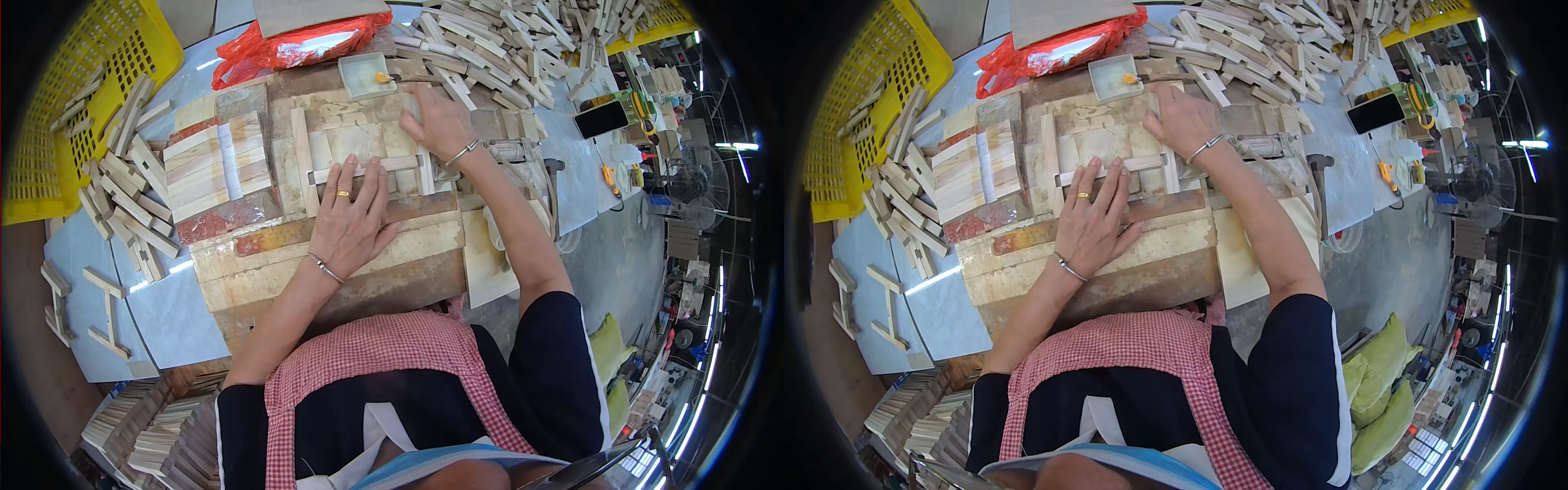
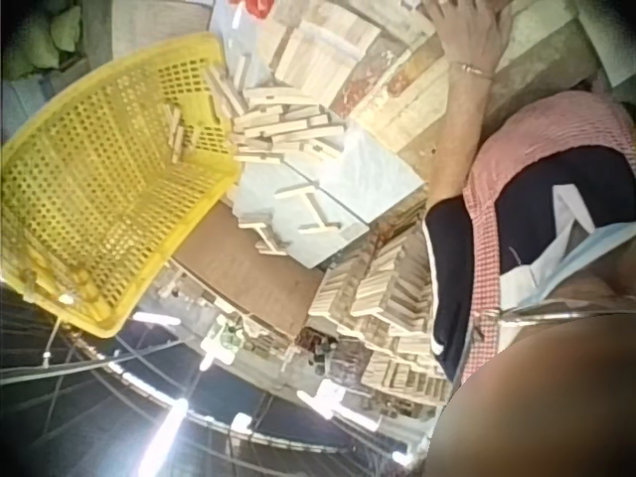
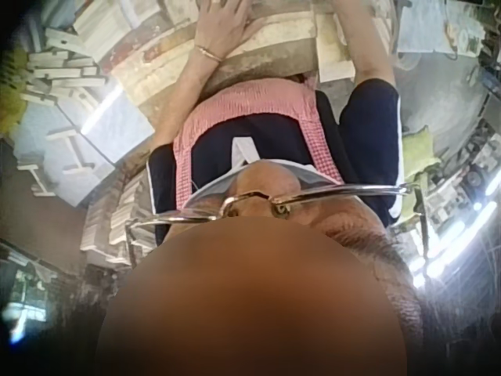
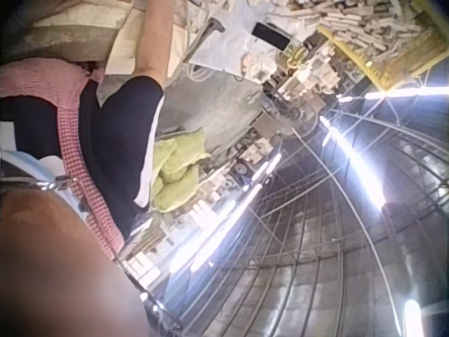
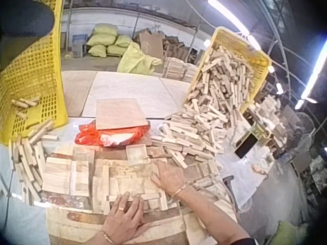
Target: Assembling small wooden components into a frame structure using wood glue and a hammer.
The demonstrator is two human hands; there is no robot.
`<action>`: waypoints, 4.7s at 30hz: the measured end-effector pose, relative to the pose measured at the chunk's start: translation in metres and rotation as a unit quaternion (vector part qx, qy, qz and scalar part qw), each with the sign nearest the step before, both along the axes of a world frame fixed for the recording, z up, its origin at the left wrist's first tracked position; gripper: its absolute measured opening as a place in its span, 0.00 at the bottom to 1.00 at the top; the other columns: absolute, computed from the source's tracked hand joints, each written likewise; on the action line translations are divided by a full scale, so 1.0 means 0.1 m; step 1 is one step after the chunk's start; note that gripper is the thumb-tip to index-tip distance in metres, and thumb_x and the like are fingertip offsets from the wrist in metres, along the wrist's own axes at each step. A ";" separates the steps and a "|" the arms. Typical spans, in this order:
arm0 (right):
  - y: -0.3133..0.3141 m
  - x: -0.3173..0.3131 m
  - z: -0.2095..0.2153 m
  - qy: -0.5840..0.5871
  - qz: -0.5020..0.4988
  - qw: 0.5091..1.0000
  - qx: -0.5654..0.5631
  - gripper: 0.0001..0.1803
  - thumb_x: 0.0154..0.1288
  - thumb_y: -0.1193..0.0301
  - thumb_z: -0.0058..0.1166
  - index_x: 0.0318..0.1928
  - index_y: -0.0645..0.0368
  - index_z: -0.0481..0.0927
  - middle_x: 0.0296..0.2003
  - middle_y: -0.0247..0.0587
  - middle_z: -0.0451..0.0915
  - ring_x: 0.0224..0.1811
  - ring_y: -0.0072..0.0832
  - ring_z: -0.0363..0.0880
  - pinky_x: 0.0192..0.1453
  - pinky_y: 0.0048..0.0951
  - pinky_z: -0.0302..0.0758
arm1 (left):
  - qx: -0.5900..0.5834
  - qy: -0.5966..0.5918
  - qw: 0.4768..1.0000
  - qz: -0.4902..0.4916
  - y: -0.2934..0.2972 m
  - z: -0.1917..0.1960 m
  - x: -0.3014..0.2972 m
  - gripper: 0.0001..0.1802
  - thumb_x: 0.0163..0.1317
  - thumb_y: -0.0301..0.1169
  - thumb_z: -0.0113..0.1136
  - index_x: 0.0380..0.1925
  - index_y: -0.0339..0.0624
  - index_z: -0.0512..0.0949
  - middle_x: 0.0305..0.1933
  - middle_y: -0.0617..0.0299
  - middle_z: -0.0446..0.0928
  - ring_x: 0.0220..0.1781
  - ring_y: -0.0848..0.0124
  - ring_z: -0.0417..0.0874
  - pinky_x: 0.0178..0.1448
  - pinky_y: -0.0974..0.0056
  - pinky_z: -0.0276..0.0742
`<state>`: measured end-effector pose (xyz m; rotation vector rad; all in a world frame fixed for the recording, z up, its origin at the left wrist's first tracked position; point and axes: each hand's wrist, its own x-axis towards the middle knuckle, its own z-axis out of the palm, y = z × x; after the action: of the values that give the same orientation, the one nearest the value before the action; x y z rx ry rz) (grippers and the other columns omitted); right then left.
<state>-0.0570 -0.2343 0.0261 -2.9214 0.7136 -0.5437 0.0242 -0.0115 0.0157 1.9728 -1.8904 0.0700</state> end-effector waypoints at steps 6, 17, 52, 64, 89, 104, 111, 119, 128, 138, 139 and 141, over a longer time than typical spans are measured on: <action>0.08 0.07 0.01 0.082 -0.055 0.995 0.017 0.20 0.60 0.59 0.49 0.49 0.56 0.73 0.33 0.48 0.82 0.32 0.44 0.82 0.35 0.43 0.78 | 0.015 -0.009 1.000 -0.003 -0.01 0.02 -0.02 0.38 0.57 0.51 0.57 0.61 0.36 0.66 0.68 0.49 0.61 0.69 0.46 0.59 0.73 0.47 0.52; 0.06 0.18 0.18 0.207 -0.106 0.971 0.055 0.14 0.65 0.60 0.46 0.44 0.55 0.74 0.32 0.45 0.81 0.34 0.42 0.81 0.36 0.43 0.76 | 0.049 -0.065 0.997 0.002 -0.09 0.06 -0.19 0.37 0.56 0.61 0.52 0.66 0.74 0.61 0.66 0.41 0.60 0.66 0.31 0.56 0.69 0.32 0.47; 0.44 -0.93 0.66 -0.142 -0.015 0.990 0.018 0.07 0.58 0.77 0.56 0.38 0.58 0.81 0.36 0.40 0.79 0.39 0.39 0.76 0.45 0.35 0.71 | 0.026 -0.034 0.999 -0.002 0.02 0.01 -0.12 0.39 0.53 0.58 0.59 0.66 0.69 0.61 0.65 0.44 0.61 0.68 0.33 0.54 0.70 0.31 0.45; 0.93 -1.97 -0.04 -0.004 -0.116 0.993 0.032 0.20 0.56 0.72 0.60 0.51 0.57 0.78 0.41 0.46 0.77 0.44 0.41 0.76 0.46 0.34 0.73 | 0.010 -0.009 1.000 0.016 0.03 -0.01 -0.07 0.42 0.58 0.51 0.58 0.64 0.32 0.61 0.68 0.44 0.60 0.72 0.45 0.55 0.74 0.43 0.47; 0.99 0.75 0.12 -0.058 0.193 0.979 -0.005 0.09 0.50 0.69 0.62 0.36 0.48 0.82 0.31 0.35 0.74 0.34 0.32 0.78 0.31 0.33 0.76 | -0.021 -0.027 0.999 0.014 0.14 -0.16 -0.17 0.27 0.58 0.42 0.57 0.50 0.30 0.72 0.56 0.44 0.71 0.61 0.48 0.70 0.68 0.46 0.61; 0.61 -2.10 0.09 -0.116 -0.190 0.835 0.502 0.14 0.66 0.71 0.52 0.50 0.59 0.79 0.38 0.36 0.80 0.41 0.26 0.76 0.44 0.24 0.72 | 0.016 0.012 0.999 -0.042 -0.43 0.23 0.43 0.07 0.55 0.29 0.59 0.34 0.40 0.77 0.35 0.57 0.74 0.42 0.58 0.75 0.44 0.55 0.69; 0.99 -2.06 0.03 0.034 -0.159 0.987 0.001 0.20 0.61 0.65 0.57 0.54 0.54 0.77 0.50 0.45 0.74 0.46 0.40 0.72 0.49 0.36 0.70 | -0.159 0.654 0.734 0.090 -0.49 0.57 0.39 0.15 0.73 0.34 0.43 0.40 0.35 0.76 0.41 0.57 0.81 0.41 0.70 0.82 0.47 0.64 0.78; 0.90 -2.08 -0.17 -0.082 -0.157 0.982 0.057 0.19 0.57 0.73 0.59 0.51 0.56 0.78 0.43 0.45 0.75 0.41 0.40 0.76 0.42 0.36 0.76 | 0.098 0.812 0.554 0.156 -0.08 0.40 0.09 0.16 0.71 0.34 0.46 0.48 0.31 0.73 0.42 0.54 0.79 0.41 0.68 0.82 0.47 0.64 0.80; 0.85 -1.69 0.32 -0.174 -0.128 0.948 0.232 0.15 0.58 0.75 0.58 0.47 0.60 0.80 0.37 0.44 0.78 0.37 0.34 0.79 0.40 0.29 0.75 | -0.098 0.084 0.992 0.005 -0.31 0.15 0.31 0.19 0.61 0.33 0.57 0.50 0.33 0.75 0.49 0.51 0.76 0.50 0.54 0.76 0.53 0.58 0.74; 0.69 -0.72 0.37 -0.115 0.048 0.982 0.144 0.14 0.56 0.75 0.60 0.45 0.55 0.81 0.37 0.39 0.77 0.36 0.33 0.78 0.38 0.28 0.74 | -0.015 0.028 0.999 0.006 -0.02 0.11 0.07 0.40 0.58 0.52 0.56 0.58 0.26 0.66 0.59 0.45 0.66 0.63 0.49 0.65 0.70 0.50 0.58; 0.70 -0.64 0.30 -0.076 0.043 0.989 0.123 0.13 0.55 0.74 0.61 0.43 0.53 0.81 0.35 0.38 0.76 0.35 0.34 0.78 0.35 0.29 0.74 | -0.006 0.022 1.000 0.011 0.00 0.11 0.06 0.42 0.57 0.54 0.56 0.59 0.26 0.66 0.61 0.45 0.65 0.64 0.48 0.63 0.72 0.49 0.56; 0.66 -0.56 0.27 -0.035 0.039 0.993 0.103 0.12 0.54 0.73 0.62 0.41 0.52 0.81 0.34 0.36 0.75 0.34 0.34 0.78 0.33 0.31 0.74 | 0.004 0.018 1.000 0.017 0.01 0.11 0.04 0.44 0.57 0.56 0.55 0.60 0.27 0.65 0.63 0.45 0.63 0.66 0.47 0.62 0.73 0.49 0.53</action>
<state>-0.1129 -0.1679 0.0529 -2.7123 0.6044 -0.5265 0.0280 -0.0109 0.0268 1.9977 -1.8376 0.0368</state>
